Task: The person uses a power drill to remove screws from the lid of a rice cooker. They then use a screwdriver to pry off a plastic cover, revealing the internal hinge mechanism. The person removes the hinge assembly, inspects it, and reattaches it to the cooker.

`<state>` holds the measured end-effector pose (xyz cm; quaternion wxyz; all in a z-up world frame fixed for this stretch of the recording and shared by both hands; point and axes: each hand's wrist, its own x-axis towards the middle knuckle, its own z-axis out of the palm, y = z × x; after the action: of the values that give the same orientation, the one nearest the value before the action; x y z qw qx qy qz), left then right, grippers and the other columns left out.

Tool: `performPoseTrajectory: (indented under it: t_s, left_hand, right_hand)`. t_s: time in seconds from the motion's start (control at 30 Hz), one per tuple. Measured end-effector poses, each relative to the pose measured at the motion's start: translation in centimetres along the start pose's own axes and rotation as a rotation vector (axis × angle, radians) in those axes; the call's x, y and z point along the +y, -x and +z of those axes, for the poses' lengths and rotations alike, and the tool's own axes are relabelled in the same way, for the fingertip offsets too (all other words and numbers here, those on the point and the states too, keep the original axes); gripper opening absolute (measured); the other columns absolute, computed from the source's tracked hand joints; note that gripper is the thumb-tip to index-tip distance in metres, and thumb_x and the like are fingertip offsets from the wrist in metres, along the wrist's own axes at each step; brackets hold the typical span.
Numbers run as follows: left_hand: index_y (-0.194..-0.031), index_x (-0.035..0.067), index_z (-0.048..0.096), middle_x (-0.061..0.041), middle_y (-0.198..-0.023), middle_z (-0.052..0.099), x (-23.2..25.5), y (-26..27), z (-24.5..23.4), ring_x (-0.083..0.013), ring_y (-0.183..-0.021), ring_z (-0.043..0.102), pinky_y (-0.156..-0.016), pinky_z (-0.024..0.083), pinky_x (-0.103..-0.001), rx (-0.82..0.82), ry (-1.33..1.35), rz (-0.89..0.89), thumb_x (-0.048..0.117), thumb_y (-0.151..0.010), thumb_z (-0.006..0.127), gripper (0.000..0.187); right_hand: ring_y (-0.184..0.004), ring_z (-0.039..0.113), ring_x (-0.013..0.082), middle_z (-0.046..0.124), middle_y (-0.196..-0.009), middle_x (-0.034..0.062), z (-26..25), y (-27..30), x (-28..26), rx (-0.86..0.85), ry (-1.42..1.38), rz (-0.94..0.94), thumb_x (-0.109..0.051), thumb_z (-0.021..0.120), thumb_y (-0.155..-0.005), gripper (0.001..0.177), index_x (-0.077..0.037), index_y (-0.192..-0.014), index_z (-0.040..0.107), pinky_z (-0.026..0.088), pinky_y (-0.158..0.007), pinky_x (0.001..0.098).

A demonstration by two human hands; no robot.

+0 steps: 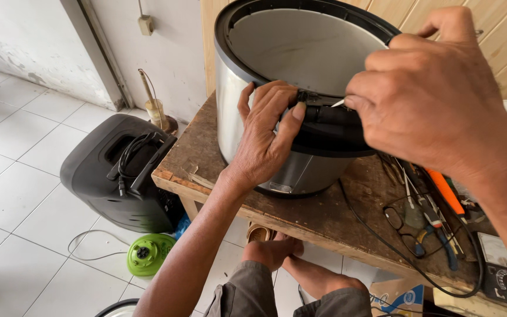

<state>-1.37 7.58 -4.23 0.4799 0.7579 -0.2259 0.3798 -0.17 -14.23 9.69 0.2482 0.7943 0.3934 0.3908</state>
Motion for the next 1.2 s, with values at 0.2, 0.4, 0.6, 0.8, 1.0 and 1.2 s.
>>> performPoseTrajectory:
  t_s: [0.2,0.4,0.6,0.8,1.0,1.2]
  left_hand:
    - [-0.12,0.014,0.057,-0.002,-0.123,0.064,0.1,0.2,0.8,-0.0234,-0.134,0.056,-0.132,0.008,-0.052,0.008,-0.097,-0.012,0.033,-0.12,0.032,0.032]
    - [-0.123,0.013,0.055,-0.002,-0.125,0.061,-0.3,0.1,0.9,-0.0237,-0.136,0.055,-0.132,0.006,-0.053,-0.022,-0.113,0.001,0.031,-0.121,0.03,0.031]
    - [-0.148,0.004,0.059,-0.015,-0.154,0.064,-0.9,2.1,-0.2,-0.0322,-0.161,0.049,-0.139,0.015,-0.055,-0.049,0.014,-0.024,0.038,-0.123,0.034,0.049]
    - [-0.161,0.008,0.051,-0.018,-0.171,0.054,1.4,10.4,-3.5,-0.0336,-0.168,0.049,-0.145,0.044,-0.054,0.096,0.103,-0.2,0.045,-0.123,0.043,0.054]
    - [-0.152,0.005,0.059,-0.015,-0.151,0.068,-3.8,27.7,1.3,-0.0264,-0.139,0.066,-0.115,0.053,-0.042,0.029,-0.001,-0.629,0.037,-0.115,0.053,0.05]
    - [-0.149,0.014,0.063,-0.006,-0.143,0.077,-4.4,35.4,2.9,-0.0202,-0.135,0.072,-0.111,0.056,-0.042,-0.091,0.095,-1.013,0.05,-0.107,0.055,0.055]
  right_hand:
    - [-0.101,0.075,0.0151,0.078,-0.083,-0.0215,0.2,-2.2,0.8,-0.273,-0.083,0.04,-0.065,0.069,-0.106,0.039,-0.034,-0.088,0.083,0.036,-0.115,0.0474]
    - [-0.088,0.064,0.0109,0.082,-0.078,-0.0202,0.9,-0.5,-3.5,-0.524,-0.63,-0.007,-0.06,0.081,-0.091,0.03,-0.032,-0.08,0.087,0.025,-0.116,0.0442]
    - [-0.09,0.07,0.0229,0.074,-0.087,-0.0091,2.2,5.5,-4.9,0.051,-0.536,-0.05,-0.034,0.09,-0.101,0.016,-0.022,-0.092,0.084,0.036,-0.1,0.0456]
    - [-0.086,0.06,0.034,0.08,-0.101,0.0182,1.3,15.2,-7.8,0.004,-0.702,0.336,-0.011,0.093,-0.119,0.019,0.007,-0.113,0.089,0.04,-0.085,0.0498]
    - [-0.058,0.058,0.0145,0.071,-0.074,0.0079,9.2,30.0,-18.6,-0.144,-1.097,0.98,-0.012,0.074,-0.11,0.015,0.001,-0.11,0.081,0.044,-0.05,0.0294]
    - [-0.093,0.078,0.0117,0.092,-0.095,0.0008,12.6,40.5,-26.0,-0.696,-1.002,1.427,-0.044,0.076,-0.099,0.034,-0.015,-0.109,0.091,0.055,-0.088,0.0304]
